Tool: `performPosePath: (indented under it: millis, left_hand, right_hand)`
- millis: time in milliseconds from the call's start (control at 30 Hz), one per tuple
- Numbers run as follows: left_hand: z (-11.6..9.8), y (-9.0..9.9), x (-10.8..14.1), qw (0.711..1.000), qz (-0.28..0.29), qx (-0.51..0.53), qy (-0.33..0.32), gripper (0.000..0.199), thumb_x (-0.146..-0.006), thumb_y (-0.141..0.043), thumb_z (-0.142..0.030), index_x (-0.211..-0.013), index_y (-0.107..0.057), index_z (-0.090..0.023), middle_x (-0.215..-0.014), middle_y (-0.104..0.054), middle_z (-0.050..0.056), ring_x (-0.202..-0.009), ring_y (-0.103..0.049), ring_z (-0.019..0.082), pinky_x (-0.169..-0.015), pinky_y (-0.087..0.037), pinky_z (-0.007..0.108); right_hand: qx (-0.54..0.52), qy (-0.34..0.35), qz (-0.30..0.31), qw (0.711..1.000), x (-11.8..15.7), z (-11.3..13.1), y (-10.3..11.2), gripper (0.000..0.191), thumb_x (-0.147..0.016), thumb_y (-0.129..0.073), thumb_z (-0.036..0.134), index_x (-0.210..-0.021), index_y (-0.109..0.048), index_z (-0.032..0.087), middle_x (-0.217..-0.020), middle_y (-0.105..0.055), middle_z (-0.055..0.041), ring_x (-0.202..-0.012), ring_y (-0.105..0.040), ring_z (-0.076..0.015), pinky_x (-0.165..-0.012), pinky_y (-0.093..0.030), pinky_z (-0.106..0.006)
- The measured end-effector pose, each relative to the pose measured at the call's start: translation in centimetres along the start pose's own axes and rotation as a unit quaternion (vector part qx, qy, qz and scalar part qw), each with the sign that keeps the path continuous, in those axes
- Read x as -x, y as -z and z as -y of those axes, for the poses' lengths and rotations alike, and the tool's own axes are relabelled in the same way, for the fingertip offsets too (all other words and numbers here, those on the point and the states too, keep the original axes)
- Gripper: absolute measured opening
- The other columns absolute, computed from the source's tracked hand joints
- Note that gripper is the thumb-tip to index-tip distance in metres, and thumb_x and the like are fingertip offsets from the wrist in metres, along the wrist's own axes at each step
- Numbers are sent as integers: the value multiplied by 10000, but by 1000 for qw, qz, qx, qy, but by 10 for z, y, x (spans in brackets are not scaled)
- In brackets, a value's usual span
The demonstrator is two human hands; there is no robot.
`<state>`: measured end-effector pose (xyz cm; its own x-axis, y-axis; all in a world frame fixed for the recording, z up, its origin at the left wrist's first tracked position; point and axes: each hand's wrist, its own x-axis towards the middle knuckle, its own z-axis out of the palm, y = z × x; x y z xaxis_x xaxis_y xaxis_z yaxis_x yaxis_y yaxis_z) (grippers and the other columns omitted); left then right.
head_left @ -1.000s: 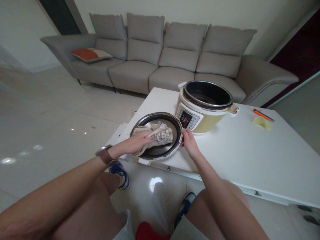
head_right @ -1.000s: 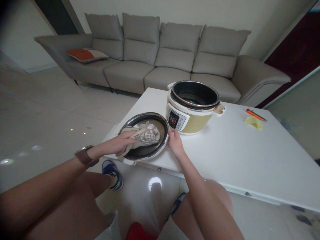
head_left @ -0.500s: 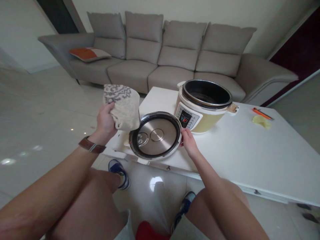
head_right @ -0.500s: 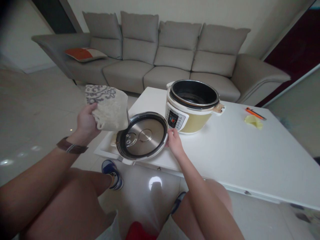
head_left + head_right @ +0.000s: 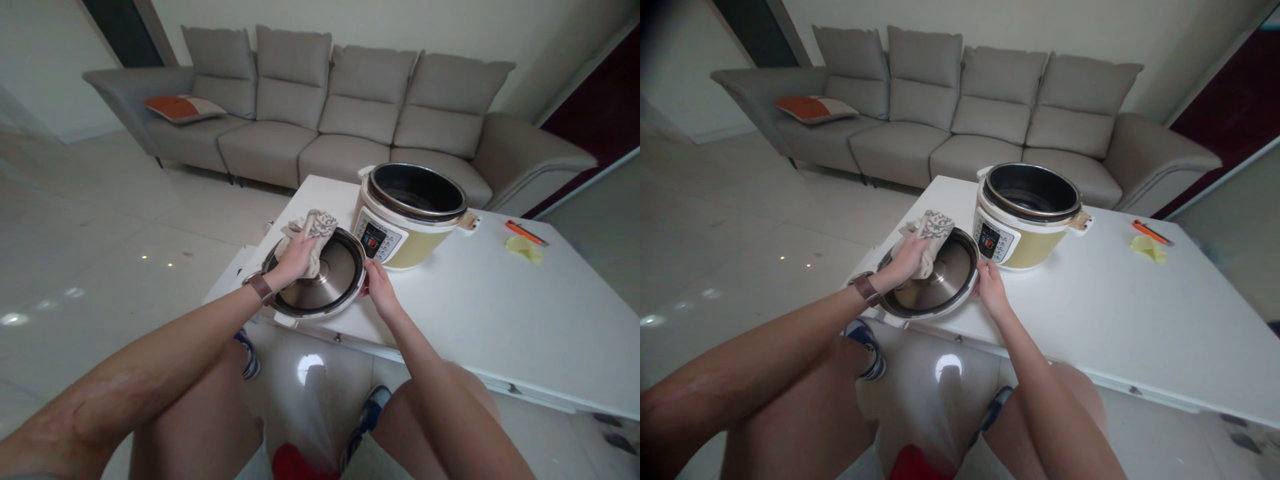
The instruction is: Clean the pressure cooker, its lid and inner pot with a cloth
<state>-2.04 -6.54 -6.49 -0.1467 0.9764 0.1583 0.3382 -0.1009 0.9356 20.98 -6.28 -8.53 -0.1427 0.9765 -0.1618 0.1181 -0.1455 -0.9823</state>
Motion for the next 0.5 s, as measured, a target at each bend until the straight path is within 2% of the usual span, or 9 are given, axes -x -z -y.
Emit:
performPosePath:
  millis: [67,200,333,500]
  left_hand:
    - [1,-12,1,1000,-18,10,-7,538,-950,-477,-385,-1453,-576,-223,-1535,-592,75,-1461,-492,278,-1276,-303,470]
    - [-6,-21,7,997,56,1,-49,596,-959,-453,-374,-1509,-541,-161,-1544,-581,109,-1487,-464,271,-1293,-268,457]
    - [-18,-17,19,987,155,1,-51,607,-946,-495,-404,-1506,-566,-179,-1474,-647,100,-1457,-495,290,-1282,-291,477]
    - [-26,-7,30,977,211,6,-13,598,-922,-540,-435,-1459,-625,-186,-1378,-716,91,-1430,-522,311,-1270,-317,470]
  right_hand:
    - [1,3,4,1000,0,1,0,324,-923,-555,588,-894,-530,266,-529,-529,65,-459,-559,-168,-441,-482,-278]
    - [-1,-8,2,1000,-1,0,-2,332,-913,-544,595,-874,-504,267,-511,-509,74,-435,-547,-158,-426,-464,-264]
    - [-20,-18,8,1000,-2,-2,-2,336,-894,-552,600,-895,-505,267,-526,-516,78,-439,-544,-154,-419,-447,-255]
    - [-46,-20,10,999,-2,-5,-1,291,-878,-569,556,-891,-523,268,-551,-535,75,-454,-534,-150,-433,-444,-255]
